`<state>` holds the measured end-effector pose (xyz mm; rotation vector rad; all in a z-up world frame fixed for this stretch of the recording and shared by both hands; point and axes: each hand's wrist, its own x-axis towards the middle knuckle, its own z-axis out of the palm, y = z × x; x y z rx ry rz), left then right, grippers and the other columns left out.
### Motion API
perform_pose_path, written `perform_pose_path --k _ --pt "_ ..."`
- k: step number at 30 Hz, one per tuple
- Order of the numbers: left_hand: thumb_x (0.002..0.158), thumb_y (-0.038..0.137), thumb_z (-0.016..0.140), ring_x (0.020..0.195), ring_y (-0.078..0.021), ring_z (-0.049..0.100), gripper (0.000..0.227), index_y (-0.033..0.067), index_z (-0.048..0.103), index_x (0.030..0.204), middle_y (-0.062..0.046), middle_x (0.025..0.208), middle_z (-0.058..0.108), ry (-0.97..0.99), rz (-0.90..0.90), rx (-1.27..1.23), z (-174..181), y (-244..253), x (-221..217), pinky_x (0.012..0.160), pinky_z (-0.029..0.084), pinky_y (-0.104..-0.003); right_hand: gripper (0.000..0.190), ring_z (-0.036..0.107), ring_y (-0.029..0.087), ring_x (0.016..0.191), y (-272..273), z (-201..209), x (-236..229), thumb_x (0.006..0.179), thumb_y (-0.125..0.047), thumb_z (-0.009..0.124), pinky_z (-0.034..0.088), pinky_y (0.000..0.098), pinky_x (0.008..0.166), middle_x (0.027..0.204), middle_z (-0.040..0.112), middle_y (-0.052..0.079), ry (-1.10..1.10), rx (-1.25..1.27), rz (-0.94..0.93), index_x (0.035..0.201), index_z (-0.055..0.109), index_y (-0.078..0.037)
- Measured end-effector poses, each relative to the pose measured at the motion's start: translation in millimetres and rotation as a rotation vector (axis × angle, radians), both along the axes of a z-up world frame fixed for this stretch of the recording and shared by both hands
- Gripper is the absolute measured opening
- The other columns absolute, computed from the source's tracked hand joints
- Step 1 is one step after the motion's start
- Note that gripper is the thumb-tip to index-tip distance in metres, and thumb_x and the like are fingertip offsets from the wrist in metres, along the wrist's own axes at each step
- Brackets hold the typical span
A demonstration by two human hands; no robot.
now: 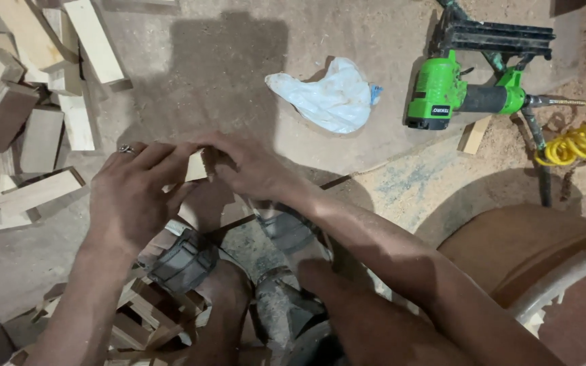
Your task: Assembling small wooden frames by applying glue to the joints and fastening them with a pneumatic nail gun.
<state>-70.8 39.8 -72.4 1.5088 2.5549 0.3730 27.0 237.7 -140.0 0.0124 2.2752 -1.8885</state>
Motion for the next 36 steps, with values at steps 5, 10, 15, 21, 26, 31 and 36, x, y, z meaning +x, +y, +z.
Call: perform_pose_path --k 5,10,15,21,26,31,36 --pt "0.084 0.035 0.074 0.099 -0.0303 0.064 0.036 0.0187 0.064 0.114 -0.002 0.109 0.065 -0.078 0.010 -0.003 -1 1 -1 0.084 0.050 -0.039 0.053 0.065 0.022 0.091 2 -4 2 0.094 -0.001 0.049 0.054 0.0409 0.086 0.094 0.064 0.003 0.053 -0.040 0.002 0.143 0.049 -0.020" --pt "0.087 0.035 0.071 0.095 -0.0337 0.065 0.039 0.0152 0.064 0.120 -0.006 0.109 0.066 -0.085 0.024 0.001 4 3 3 0.083 0.051 -0.042 0.051 0.064 0.020 0.090 8 5 1 0.096 -0.001 0.049 0.054 0.0390 0.087 0.091 0.064 0.002 0.060 -0.044 0.009 0.143 0.050 -0.020" --pt "0.086 0.038 0.070 0.096 -0.0322 0.064 0.042 0.0155 0.062 0.121 -0.005 0.108 0.066 -0.062 0.025 -0.007 -8 -4 6 0.082 0.050 -0.041 0.049 0.064 0.025 0.094 7 13 1 0.094 -0.002 0.052 0.053 0.0456 0.090 0.095 0.064 0.009 -0.013 -0.019 -0.002 0.141 0.051 -0.017" --pt "0.089 0.041 0.065 0.091 -0.0324 0.064 0.033 0.0181 0.063 0.112 -0.003 0.105 0.064 -0.057 0.035 0.003 1 5 9 0.081 0.050 -0.042 0.049 0.064 0.029 0.112 6 4 2 0.094 0.000 0.054 0.048 0.0495 0.102 0.115 0.067 0.010 0.023 0.002 -0.001 0.140 0.052 -0.019" --pt "0.084 0.032 0.067 0.093 -0.0333 0.065 0.024 0.0159 0.064 0.101 -0.002 0.101 0.064 -0.049 0.023 -0.045 5 7 11 0.082 0.050 -0.040 0.048 0.054 0.028 0.132 4 2 1 0.096 -0.002 0.053 0.040 0.0507 0.114 0.136 0.062 0.006 -0.049 -0.015 -0.010 0.141 0.051 -0.020" --pt "0.085 0.028 0.068 0.089 -0.0284 0.067 0.018 0.0168 0.063 0.097 -0.001 0.093 0.063 -0.013 0.040 -0.089 11 15 11 0.081 0.052 -0.037 0.061 0.052 0.036 0.124 75 46 56 0.086 0.007 0.054 0.041 0.0502 0.108 0.130 0.054 0.016 -0.049 0.334 -0.287 0.143 0.046 -0.012" --pt "0.085 0.028 0.068 0.090 -0.0299 0.069 0.014 0.0162 0.065 0.091 -0.002 0.091 0.063 -0.103 0.025 -0.058 19 12 8 0.080 0.052 -0.040 0.078 0.048 0.045 0.113 173 78 111 0.073 0.019 0.056 0.043 0.0495 0.100 0.122 0.043 0.030 -0.019 0.764 -0.619 0.146 0.038 -0.001"
